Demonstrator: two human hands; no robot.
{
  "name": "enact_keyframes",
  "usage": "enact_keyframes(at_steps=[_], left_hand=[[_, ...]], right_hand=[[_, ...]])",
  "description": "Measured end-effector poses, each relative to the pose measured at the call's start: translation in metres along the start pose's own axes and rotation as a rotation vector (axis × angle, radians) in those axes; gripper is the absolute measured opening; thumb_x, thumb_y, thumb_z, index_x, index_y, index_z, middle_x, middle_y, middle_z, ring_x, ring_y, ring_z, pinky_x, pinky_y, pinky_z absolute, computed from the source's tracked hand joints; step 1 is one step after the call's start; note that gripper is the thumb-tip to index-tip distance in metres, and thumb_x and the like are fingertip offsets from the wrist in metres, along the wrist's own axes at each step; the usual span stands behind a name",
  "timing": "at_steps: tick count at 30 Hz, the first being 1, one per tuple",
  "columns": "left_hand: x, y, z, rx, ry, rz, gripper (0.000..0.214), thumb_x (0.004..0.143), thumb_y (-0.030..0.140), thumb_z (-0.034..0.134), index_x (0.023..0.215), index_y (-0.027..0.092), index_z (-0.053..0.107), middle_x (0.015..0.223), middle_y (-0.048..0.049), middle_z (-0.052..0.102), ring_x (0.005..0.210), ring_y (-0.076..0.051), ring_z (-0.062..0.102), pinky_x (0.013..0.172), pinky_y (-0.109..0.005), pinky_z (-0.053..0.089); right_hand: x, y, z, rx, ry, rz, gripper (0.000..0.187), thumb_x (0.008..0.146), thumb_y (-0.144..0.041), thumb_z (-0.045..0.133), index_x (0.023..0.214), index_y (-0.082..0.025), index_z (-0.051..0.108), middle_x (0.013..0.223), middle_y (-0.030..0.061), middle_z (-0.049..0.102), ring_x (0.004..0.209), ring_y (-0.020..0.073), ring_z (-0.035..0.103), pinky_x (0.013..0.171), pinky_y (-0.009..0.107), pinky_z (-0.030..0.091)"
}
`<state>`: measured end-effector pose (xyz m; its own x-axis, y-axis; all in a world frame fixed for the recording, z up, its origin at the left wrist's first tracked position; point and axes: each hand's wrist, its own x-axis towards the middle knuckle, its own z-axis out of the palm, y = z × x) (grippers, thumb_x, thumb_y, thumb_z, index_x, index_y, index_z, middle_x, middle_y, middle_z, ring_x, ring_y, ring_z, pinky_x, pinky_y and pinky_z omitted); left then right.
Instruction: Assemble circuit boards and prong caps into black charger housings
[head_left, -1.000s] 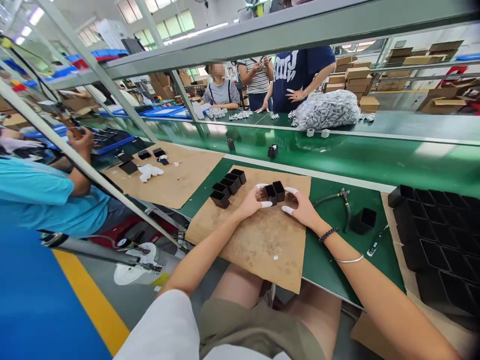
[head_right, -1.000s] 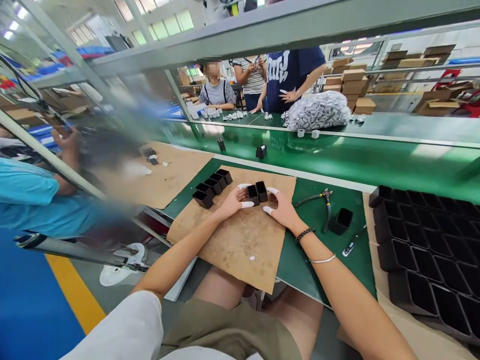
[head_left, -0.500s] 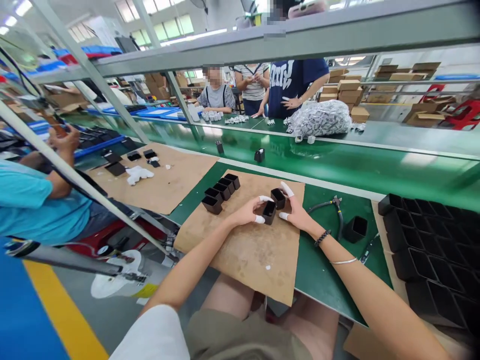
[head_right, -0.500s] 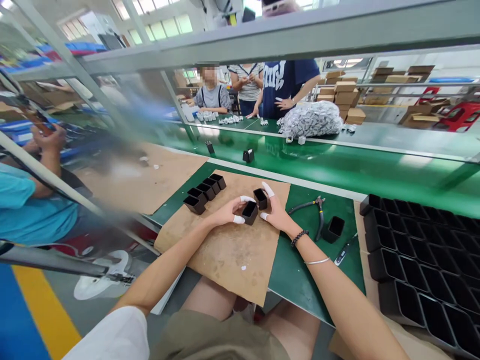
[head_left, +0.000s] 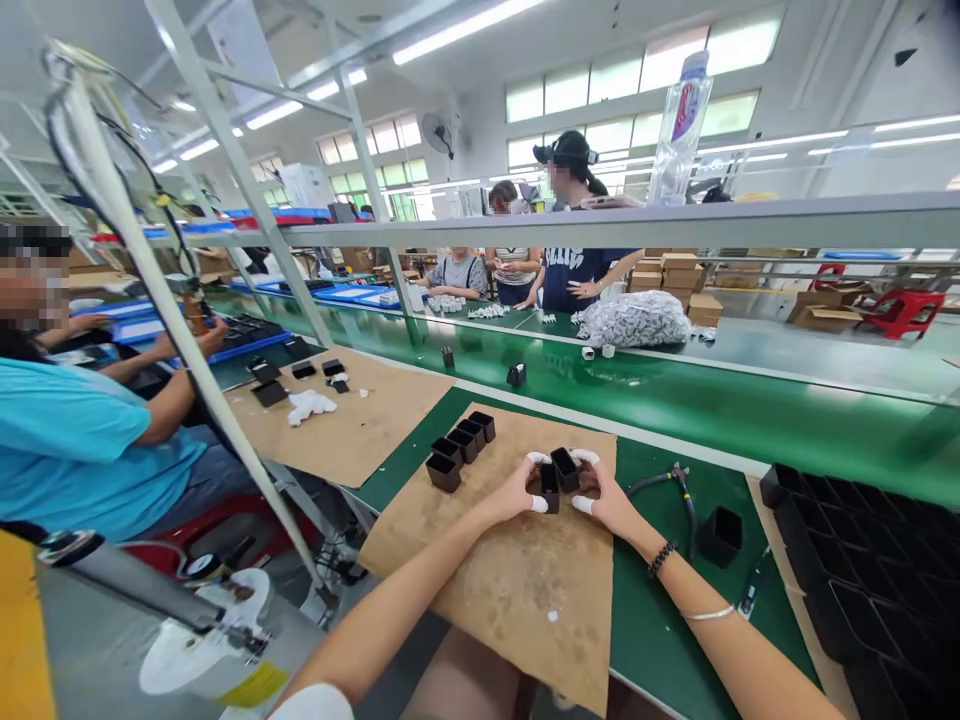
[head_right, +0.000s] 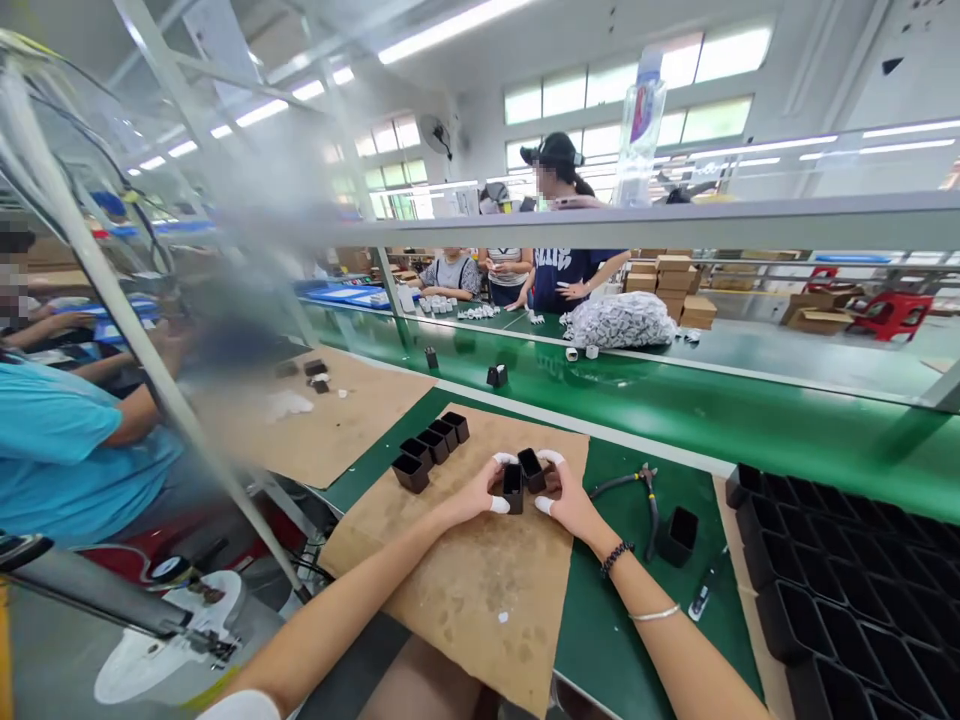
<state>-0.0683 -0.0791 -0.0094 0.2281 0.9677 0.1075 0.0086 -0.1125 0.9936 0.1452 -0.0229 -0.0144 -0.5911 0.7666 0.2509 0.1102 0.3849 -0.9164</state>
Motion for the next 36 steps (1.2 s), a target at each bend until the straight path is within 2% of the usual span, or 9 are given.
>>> enact_keyframes(at_steps=[4,6,11,14,19,23,27,31,36], left_hand=[[0.001,-0.006,0.003,-0.016,0.024,0.016,0.099,0.055,0.014,0.078,0.146,0.023,0.039,0.147,-0.0145,0.054,0.134,-0.034,0.055,0.117,-0.054,0.038],[0.002,-0.006,0.003,0.002,0.020,0.020,0.101,0.051,0.010,0.081,0.145,0.023,0.045,0.148,-0.0137,0.055,0.137,-0.035,0.052,0.120,-0.054,0.035],[0.006,-0.008,-0.001,0.051,0.028,0.028,0.082,0.049,0.006,0.081,0.129,0.020,0.063,0.136,-0.0108,0.065,0.134,-0.036,0.054,0.122,-0.053,0.033],[0.007,-0.009,-0.002,0.054,0.033,0.024,0.079,0.052,0.006,0.082,0.128,0.020,0.065,0.132,-0.0099,0.067,0.130,-0.034,0.057,0.119,-0.054,0.036],[0.006,-0.006,0.000,0.018,0.000,0.025,0.080,0.051,0.008,0.088,0.127,0.020,0.066,0.135,-0.0113,0.067,0.128,-0.034,0.059,0.116,-0.052,0.041],[0.005,-0.003,0.002,0.010,-0.025,0.010,0.079,0.050,0.011,0.091,0.125,0.019,0.067,0.128,-0.0113,0.070,0.125,-0.033,0.062,0.115,-0.052,0.042],[0.005,-0.003,0.003,0.025,-0.022,-0.005,0.081,0.050,0.014,0.093,0.126,0.018,0.065,0.129,-0.0126,0.070,0.124,-0.033,0.063,0.113,-0.051,0.044],[0.005,-0.006,0.005,0.047,0.011,-0.002,0.080,0.052,0.018,0.094,0.126,0.017,0.064,0.130,-0.0131,0.069,0.124,-0.033,0.063,0.113,-0.050,0.045],[0.004,-0.012,0.006,0.088,0.110,0.019,0.080,0.055,0.019,0.093,0.129,0.017,0.060,0.134,-0.0150,0.066,0.127,-0.033,0.060,0.116,-0.053,0.041]], right_hand=[[-0.003,0.001,0.005,0.007,0.023,-0.018,0.066,0.072,-0.027,0.070,0.133,-0.024,0.045,0.136,0.0121,0.061,0.126,0.0291,0.061,0.110,0.050,0.047],[-0.003,0.003,0.005,0.031,0.060,-0.010,0.068,0.071,-0.027,0.072,0.134,-0.025,0.047,0.139,0.0118,0.060,0.132,0.0294,0.058,0.118,0.052,0.039],[0.000,0.004,-0.005,0.107,0.077,0.010,0.045,0.058,-0.018,0.060,0.103,-0.023,0.066,0.109,0.0076,0.073,0.112,0.0315,0.066,0.111,0.052,0.046],[0.000,0.002,-0.012,0.114,0.059,0.034,0.046,0.052,-0.017,0.054,0.095,-0.022,0.069,0.104,0.0069,0.075,0.108,0.0316,0.067,0.106,0.050,0.049],[-0.002,0.003,-0.016,0.125,0.055,0.084,0.063,0.055,-0.018,0.050,0.117,-0.027,0.062,0.107,0.0036,0.073,0.107,0.0276,0.068,0.101,0.048,0.052],[0.000,0.012,-0.012,0.123,0.076,0.073,0.051,0.060,-0.020,0.053,0.109,-0.027,0.062,0.110,0.0043,0.071,0.112,0.0272,0.065,0.108,0.048,0.048],[-0.001,0.019,-0.006,0.097,0.140,0.063,0.058,0.064,-0.021,0.054,0.122,-0.026,0.059,0.121,0.0062,0.067,0.109,0.0243,0.067,0.107,0.046,0.050],[-0.003,0.019,-0.004,0.034,0.195,0.073,0.057,0.068,-0.022,0.056,0.125,-0.025,0.055,0.113,0.0055,0.067,0.094,0.0206,0.068,0.097,0.042,0.056],[-0.005,0.017,-0.001,-0.050,0.221,0.083,0.060,0.069,-0.018,0.054,0.128,-0.024,0.053,0.115,0.0068,0.069,0.102,0.0224,0.069,0.099,0.044,0.055]])
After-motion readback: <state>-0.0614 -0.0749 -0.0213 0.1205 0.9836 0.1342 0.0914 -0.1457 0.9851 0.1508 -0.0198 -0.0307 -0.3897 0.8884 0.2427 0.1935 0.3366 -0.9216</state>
